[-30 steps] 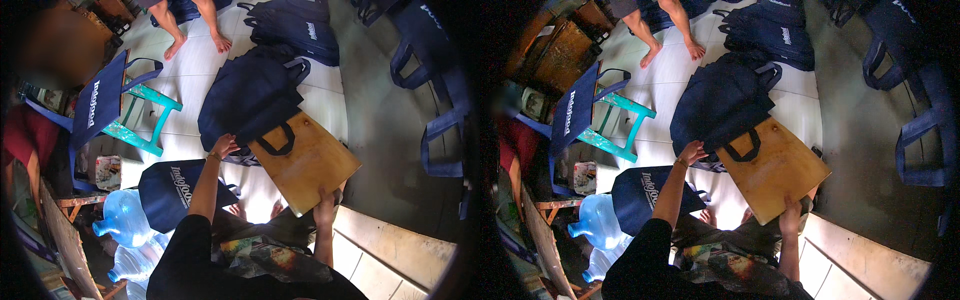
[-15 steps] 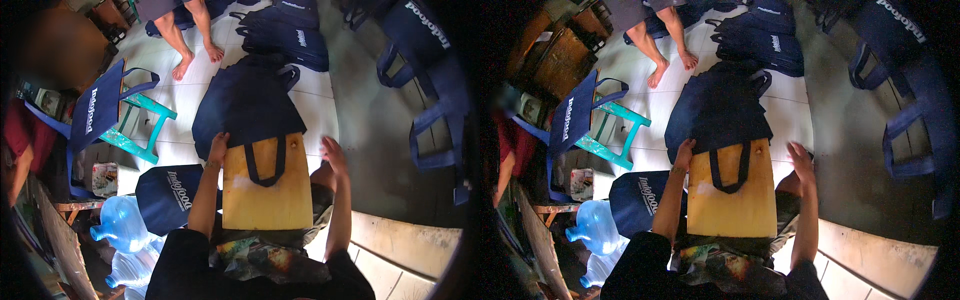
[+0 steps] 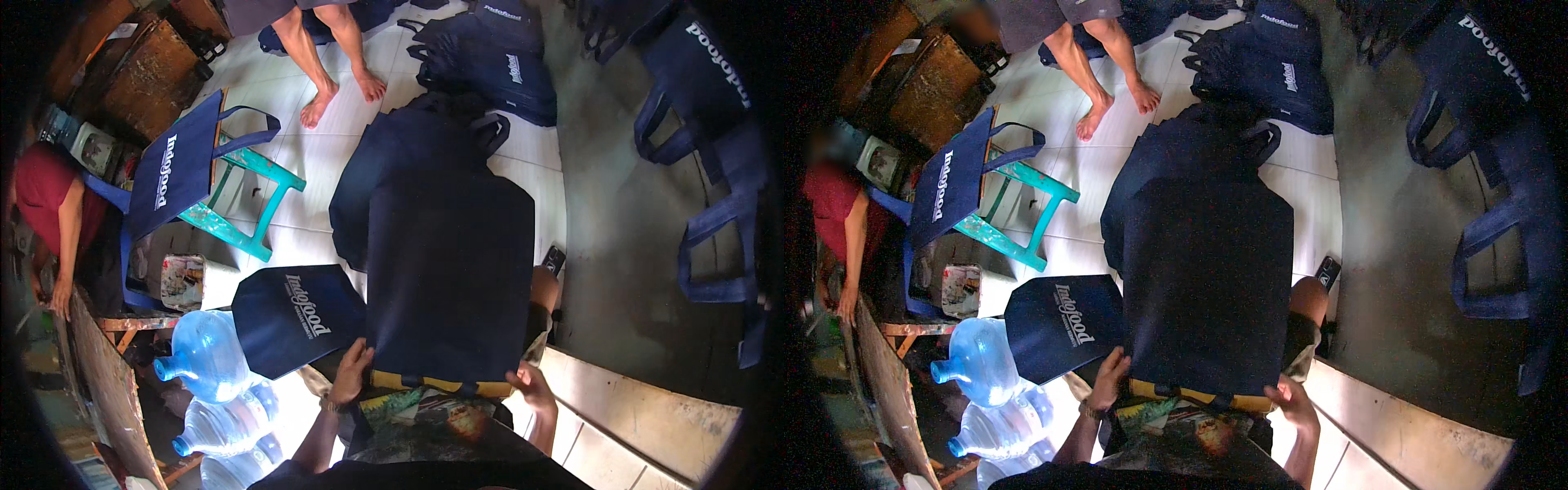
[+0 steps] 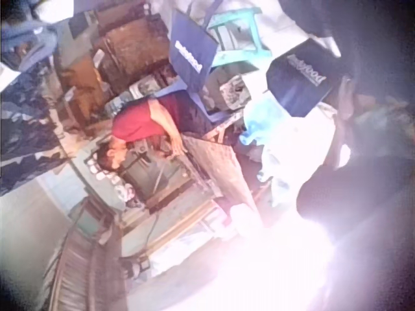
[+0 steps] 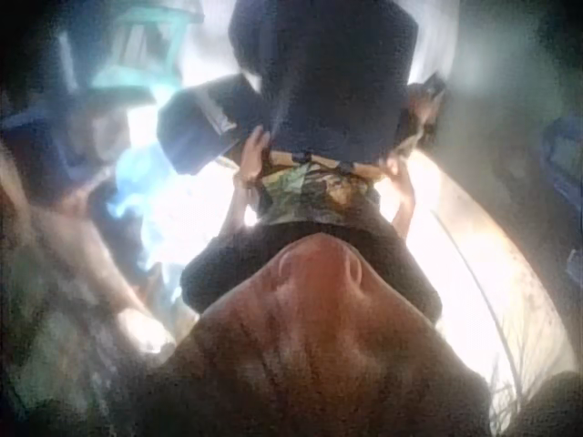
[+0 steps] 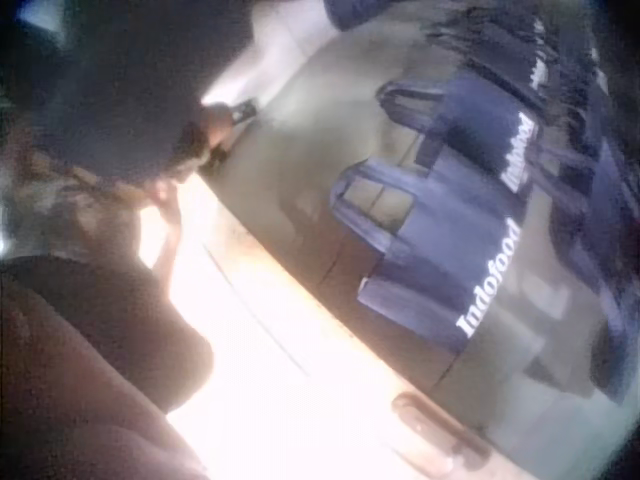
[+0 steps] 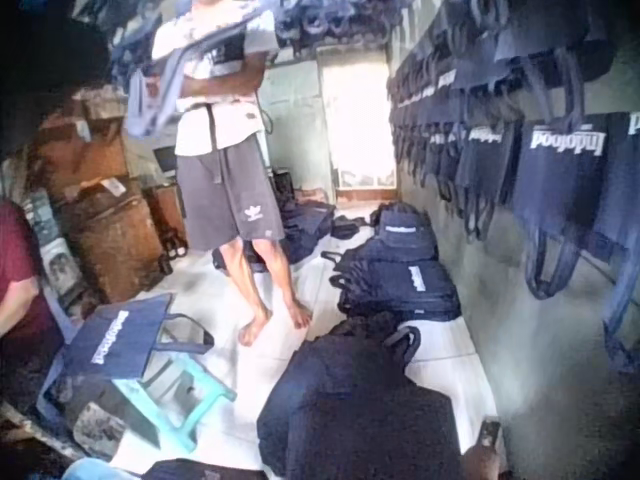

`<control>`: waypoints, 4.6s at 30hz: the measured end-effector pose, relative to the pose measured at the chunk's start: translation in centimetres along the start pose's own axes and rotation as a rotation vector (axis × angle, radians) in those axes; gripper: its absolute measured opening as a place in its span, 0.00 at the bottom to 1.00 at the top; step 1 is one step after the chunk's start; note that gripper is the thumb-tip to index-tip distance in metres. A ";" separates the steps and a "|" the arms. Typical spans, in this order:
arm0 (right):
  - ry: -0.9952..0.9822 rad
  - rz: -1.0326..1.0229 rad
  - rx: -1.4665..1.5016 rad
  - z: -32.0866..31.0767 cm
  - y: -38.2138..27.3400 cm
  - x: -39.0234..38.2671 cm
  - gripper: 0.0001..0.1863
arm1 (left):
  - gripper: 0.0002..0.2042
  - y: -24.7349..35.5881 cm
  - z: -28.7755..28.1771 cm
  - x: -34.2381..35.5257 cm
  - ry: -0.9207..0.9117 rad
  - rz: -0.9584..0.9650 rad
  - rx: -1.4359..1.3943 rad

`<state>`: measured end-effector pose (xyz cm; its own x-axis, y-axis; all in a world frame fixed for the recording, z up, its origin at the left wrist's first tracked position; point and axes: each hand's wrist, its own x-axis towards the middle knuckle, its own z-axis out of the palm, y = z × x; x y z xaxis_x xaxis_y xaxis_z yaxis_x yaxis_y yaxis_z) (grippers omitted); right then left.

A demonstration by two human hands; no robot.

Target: The person inserts wooden boards into blue bags and passes them to another person for screen printing.

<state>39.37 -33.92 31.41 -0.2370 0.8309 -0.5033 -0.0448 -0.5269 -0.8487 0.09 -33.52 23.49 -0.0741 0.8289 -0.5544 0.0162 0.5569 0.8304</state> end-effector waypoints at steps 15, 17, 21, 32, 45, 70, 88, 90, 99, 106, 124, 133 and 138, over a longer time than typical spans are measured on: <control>-0.751 -0.508 -0.126 15.7 -18.5 14.1 0.39 | 0.18 10.9 -6.6 -12.7 1.171 0.820 -0.380; -0.884 -0.667 -0.067 24.3 -21.9 12.4 0.42 | 0.22 11.9 -8.3 -17.4 1.466 0.791 -0.285; -1.287 -0.876 -0.048 35.5 -23.6 10.5 0.38 | 0.27 14.9 -10.7 -30.3 1.690 0.710 -0.137; -0.959 -0.358 -1.251 33.3 -9.4 25.1 0.36 | 0.22 7.6 -19.0 -41.4 1.783 0.644 -0.464; -0.399 0.682 0.490 23.0 15.5 28.0 0.19 | 0.19 9.1 -22.9 -39.6 1.571 0.652 -0.375; -0.351 -0.145 0.331 29.2 -5.6 24.0 0.18 | 0.31 10.5 -23.3 -38.0 2.039 -0.112 0.947; -0.191 -1.023 0.005 20.1 -23.2 11.4 0.30 | 0.11 15.6 -5.5 -9.5 0.918 0.888 0.058; -0.250 -1.008 0.027 19.3 -23.2 9.8 0.30 | 0.22 13.4 -5.8 -3.2 0.620 0.637 -0.089; -0.180 -0.860 0.097 12.1 -22.8 8.0 0.31 | 0.28 10.2 0.1 13.1 -0.654 0.307 -0.683; -0.143 -0.808 0.155 6.9 -19.5 13.6 0.32 | 0.21 6.1 4.5 16.2 -0.334 0.104 -0.661; 0.073 -0.492 0.102 4.3 -11.3 18.5 0.18 | 0.23 3.3 3.0 17.4 -0.218 0.011 -0.737; 0.045 -0.410 0.092 4.9 -11.4 18.7 0.18 | 0.24 3.1 2.2 17.3 -0.205 0.007 -0.748; 0.025 -0.363 0.095 4.9 -11.3 18.2 0.18 | 0.24 2.8 2.0 17.4 -0.191 0.008 -0.747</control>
<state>30.78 -13.72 32.69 -0.1659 0.9701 -0.1770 -0.2114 -0.2103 -0.9545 0.80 -17.45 16.05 0.0979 0.8653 -0.4915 -0.6667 0.4237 0.6131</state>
